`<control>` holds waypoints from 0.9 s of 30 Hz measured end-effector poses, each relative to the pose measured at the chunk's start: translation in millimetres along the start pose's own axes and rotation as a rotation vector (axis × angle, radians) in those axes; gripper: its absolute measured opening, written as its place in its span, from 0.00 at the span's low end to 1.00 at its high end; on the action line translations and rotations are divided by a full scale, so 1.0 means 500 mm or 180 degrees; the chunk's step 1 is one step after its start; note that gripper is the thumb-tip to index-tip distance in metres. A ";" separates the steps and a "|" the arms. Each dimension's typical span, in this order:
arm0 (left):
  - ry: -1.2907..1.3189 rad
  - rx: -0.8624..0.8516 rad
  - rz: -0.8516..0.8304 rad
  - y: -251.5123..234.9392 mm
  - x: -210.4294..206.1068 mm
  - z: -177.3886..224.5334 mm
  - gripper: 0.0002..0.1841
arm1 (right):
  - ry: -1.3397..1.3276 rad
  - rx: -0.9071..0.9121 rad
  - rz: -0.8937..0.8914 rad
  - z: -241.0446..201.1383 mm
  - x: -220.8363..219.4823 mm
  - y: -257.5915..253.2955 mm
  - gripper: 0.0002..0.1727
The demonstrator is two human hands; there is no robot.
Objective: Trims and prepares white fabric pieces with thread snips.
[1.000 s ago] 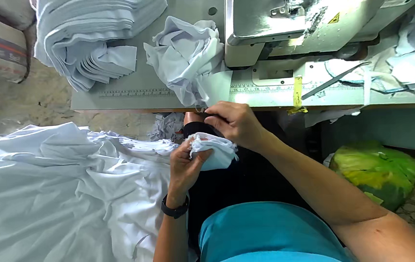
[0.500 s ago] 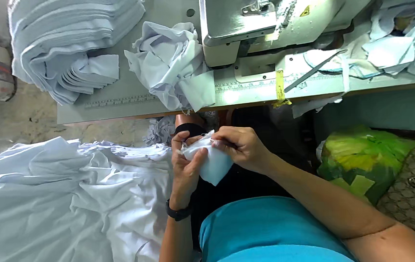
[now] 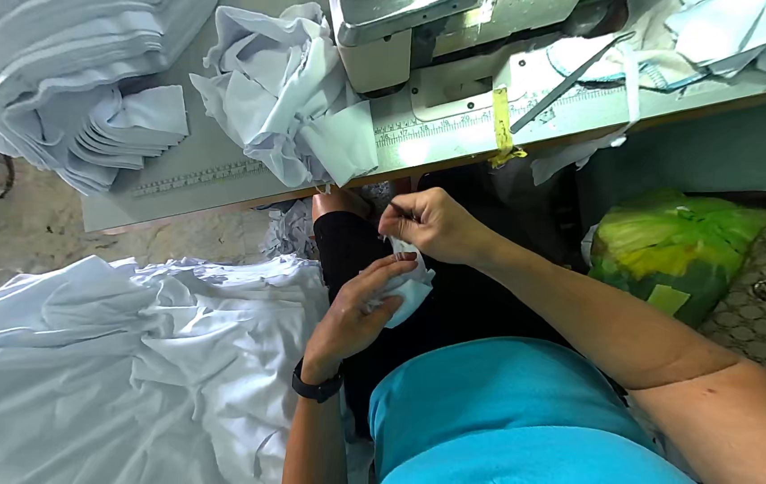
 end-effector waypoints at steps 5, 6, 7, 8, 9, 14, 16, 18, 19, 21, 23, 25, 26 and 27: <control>-0.0033 0.0082 0.0434 -0.010 0.013 -0.015 0.29 | 0.0764 -0.0388 0.0101 0.020 0.039 -0.004 0.24; -0.0066 0.0076 0.0520 -0.011 0.019 -0.017 0.31 | 0.0810 -0.0552 -0.0035 0.022 0.041 0.008 0.25; -0.0121 0.0076 0.0586 -0.014 0.023 -0.018 0.33 | 0.0690 -0.0724 -0.0158 0.023 0.041 0.022 0.21; -0.0178 0.0077 0.0629 -0.017 0.025 -0.018 0.34 | 0.0341 -0.0883 -0.0224 0.027 0.038 0.039 0.15; -0.0238 0.0072 0.0653 -0.020 0.026 -0.018 0.35 | -0.0092 -0.1127 -0.0365 0.030 0.033 0.056 0.11; -0.0567 -0.0026 0.0622 -0.032 0.022 -0.016 0.36 | -0.0644 -0.1849 -0.0418 0.043 0.022 0.084 0.04; -0.0601 -0.0062 0.0533 -0.034 0.016 -0.014 0.35 | -0.0603 -0.1817 -0.0373 0.037 0.016 0.075 0.03; -0.0655 -0.0124 0.0471 -0.035 0.011 -0.011 0.36 | -0.0657 -0.1585 -0.0285 0.034 0.013 0.066 0.04; -0.0708 -0.0131 0.0475 -0.034 0.012 -0.010 0.37 | -0.0689 -0.1512 -0.0263 0.033 0.015 0.062 0.06; -0.0871 -0.0145 0.0520 -0.031 0.015 -0.009 0.41 | -0.0731 -0.1523 -0.0240 0.036 0.023 0.055 0.07; -0.1028 -0.0167 0.0545 -0.028 0.013 -0.004 0.44 | -0.0668 -0.1668 -0.0234 0.044 0.030 0.052 0.06; -0.1095 -0.0251 0.0530 -0.031 0.004 0.002 0.45 | -0.0520 -0.1727 -0.0420 0.049 0.023 0.051 0.08; -0.1094 -0.0255 0.0502 -0.033 0.000 0.004 0.46 | -0.0442 -0.1671 -0.0492 0.050 0.012 0.050 0.11; -0.1051 -0.0219 0.0513 -0.035 -0.003 0.003 0.47 | -0.0324 -0.1562 -0.0488 0.050 0.003 0.048 0.09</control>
Point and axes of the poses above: each hand's wrist, its own y-axis away from the middle knuckle, its own x-axis out of the back of the hand, z = x × y, the point moved 5 cm from there along -y, towards the middle knuckle, and after that the axes turned 3 degrees about z, right-handed, at the moved point
